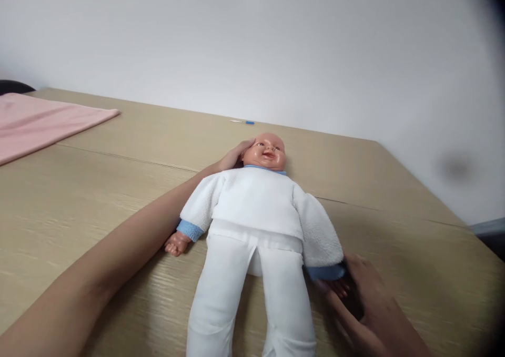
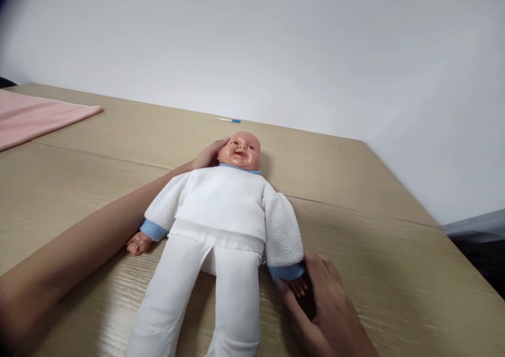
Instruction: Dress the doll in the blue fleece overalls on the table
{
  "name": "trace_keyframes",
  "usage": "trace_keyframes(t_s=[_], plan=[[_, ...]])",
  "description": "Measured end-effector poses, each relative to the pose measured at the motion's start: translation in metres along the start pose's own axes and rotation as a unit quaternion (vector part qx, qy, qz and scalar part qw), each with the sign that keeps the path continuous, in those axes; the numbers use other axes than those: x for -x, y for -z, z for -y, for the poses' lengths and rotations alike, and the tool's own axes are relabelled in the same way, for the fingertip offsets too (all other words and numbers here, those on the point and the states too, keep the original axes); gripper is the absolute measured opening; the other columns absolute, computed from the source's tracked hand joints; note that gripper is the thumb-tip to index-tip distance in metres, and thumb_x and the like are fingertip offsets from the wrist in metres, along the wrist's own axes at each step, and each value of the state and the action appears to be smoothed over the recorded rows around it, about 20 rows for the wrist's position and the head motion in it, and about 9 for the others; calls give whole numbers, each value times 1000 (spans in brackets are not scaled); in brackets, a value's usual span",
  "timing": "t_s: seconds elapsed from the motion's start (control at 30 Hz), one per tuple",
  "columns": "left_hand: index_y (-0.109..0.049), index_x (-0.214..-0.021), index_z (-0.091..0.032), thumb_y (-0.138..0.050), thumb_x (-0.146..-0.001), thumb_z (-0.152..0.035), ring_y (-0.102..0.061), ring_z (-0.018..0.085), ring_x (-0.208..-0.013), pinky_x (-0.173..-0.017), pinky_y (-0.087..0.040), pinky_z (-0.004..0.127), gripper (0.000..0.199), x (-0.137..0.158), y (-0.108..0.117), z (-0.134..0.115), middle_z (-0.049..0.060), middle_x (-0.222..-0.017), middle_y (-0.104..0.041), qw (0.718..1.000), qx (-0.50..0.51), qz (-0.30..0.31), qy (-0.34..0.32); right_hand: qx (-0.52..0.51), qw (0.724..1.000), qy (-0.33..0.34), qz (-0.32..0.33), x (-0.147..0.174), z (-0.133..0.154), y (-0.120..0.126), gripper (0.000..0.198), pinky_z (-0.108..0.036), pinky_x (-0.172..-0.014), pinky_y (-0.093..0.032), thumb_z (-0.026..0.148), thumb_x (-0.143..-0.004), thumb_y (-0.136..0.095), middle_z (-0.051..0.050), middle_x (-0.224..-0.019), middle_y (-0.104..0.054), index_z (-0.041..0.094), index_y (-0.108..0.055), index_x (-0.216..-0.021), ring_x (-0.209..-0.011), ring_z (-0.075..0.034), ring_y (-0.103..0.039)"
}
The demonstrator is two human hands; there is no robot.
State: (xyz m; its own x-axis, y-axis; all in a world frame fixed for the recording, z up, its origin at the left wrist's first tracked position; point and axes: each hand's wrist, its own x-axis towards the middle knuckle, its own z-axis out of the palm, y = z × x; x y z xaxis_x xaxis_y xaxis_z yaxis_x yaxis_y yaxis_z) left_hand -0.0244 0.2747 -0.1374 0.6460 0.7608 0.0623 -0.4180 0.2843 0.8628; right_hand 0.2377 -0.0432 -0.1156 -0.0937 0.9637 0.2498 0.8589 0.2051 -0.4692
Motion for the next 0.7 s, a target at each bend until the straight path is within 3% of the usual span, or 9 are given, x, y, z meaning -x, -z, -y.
trace_keyframes(t_s=[0.1,0.2,0.4,0.57,0.63,0.7], plan=[[-82,-118,-17,-70,-97,-65,-67,39,-145,-132,-46,51,54,1,6,1,13,-133,-84,1000,-16,-22,-1,-35,999,-31,-8,-1,-1,-2,36,-45,-78,-67,56,-105,-65,-8,-108,-78,27,-67,-125,-94,-31,-79],[-78,-123,-20,-75,-90,-63,-62,38,-151,-131,-45,50,53,9,18,-3,12,-143,-79,991,-61,-112,-38,-105,991,-78,-5,-1,0,-5,48,-47,-89,-68,58,-104,-66,-10,-119,-77,25,-61,-138,-103,-31,-80],[-73,-128,-21,-82,-83,-63,-46,38,-164,-139,-29,51,62,56,34,-18,18,-168,-59,971,-117,-195,-73,-163,978,-112,-71,0,1,-14,64,-57,-108,-62,60,-105,-64,-19,-150,-64,21,-53,-154,-126,-33,-72],[-75,-120,-19,-79,-86,-66,-54,36,-156,-132,-38,47,58,113,27,-21,18,-158,-67,946,-189,-237,-116,-57,974,-15,-219,4,16,-11,52,-70,-121,-47,49,-107,-63,-20,-153,-62,20,-59,-150,-146,-40,-56],[-73,-116,-19,-75,-88,-65,-59,36,-149,-128,-44,48,54,134,20,-23,18,-150,-71,930,-219,-268,-124,-59,966,52,-246,10,33,-3,37,-66,-123,-45,38,-108,-63,-16,-148,-66,22,-62,-142,-144,-36,-58],[-72,-109,-19,-74,-87,-61,-61,39,-142,-126,-44,54,47,153,5,-29,19,-141,-74,906,-259,-311,-122,-87,964,115,-224,20,56,7,22,-52,-115,-53,25,-110,-61,-10,-132,-73,25,-66,-131,-130,-28,-68]])
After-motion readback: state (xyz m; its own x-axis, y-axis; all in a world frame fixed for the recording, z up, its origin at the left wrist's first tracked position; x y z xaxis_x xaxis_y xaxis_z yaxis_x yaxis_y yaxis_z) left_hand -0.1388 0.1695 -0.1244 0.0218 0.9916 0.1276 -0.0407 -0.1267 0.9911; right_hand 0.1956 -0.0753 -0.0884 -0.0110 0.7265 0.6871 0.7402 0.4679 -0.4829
